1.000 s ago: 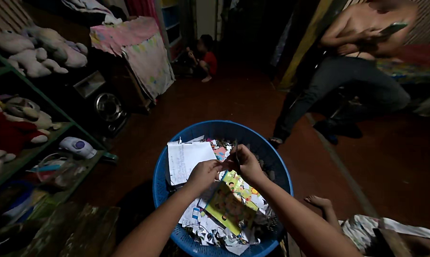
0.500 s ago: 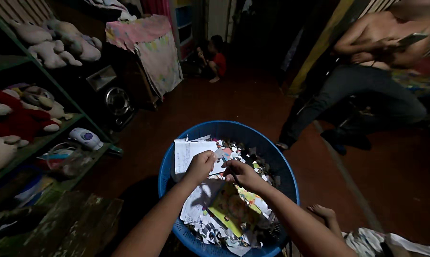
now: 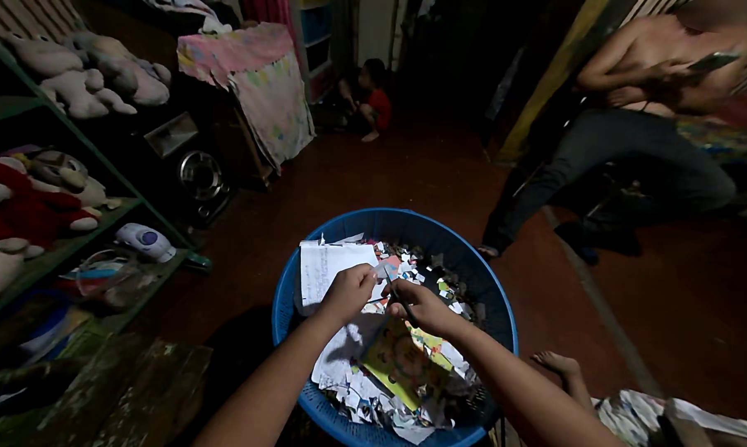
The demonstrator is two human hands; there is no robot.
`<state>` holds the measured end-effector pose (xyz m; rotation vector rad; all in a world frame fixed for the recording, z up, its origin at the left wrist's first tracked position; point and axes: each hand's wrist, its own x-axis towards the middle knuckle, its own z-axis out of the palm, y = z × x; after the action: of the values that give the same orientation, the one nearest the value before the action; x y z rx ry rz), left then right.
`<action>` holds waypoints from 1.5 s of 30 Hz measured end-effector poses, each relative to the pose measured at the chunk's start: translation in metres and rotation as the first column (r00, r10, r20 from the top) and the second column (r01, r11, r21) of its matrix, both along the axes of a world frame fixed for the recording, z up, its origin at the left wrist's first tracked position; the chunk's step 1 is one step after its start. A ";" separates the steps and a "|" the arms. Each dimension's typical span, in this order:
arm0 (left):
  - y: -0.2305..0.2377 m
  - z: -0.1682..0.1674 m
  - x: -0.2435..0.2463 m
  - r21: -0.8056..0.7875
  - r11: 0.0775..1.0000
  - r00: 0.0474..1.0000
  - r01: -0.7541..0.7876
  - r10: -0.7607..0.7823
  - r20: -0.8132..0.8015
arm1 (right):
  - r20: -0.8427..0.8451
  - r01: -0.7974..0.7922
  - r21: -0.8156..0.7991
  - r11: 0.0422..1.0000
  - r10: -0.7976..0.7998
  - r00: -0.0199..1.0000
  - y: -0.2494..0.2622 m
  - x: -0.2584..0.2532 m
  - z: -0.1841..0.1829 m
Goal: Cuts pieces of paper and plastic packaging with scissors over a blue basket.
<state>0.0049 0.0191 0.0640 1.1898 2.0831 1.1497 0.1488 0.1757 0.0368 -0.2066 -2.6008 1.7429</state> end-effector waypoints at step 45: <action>0.010 -0.004 0.019 0.218 0.953 0.840 -0.211 0.063 0.538 | -0.591 0.318 -0.599 0.735 -0.674 0.443 -0.038 -0.011 -0.002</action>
<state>0.0241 0.0290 0.0595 0.7146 1.6396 1.6560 0.1383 0.1378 0.0343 -0.1518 -1.3177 1.5759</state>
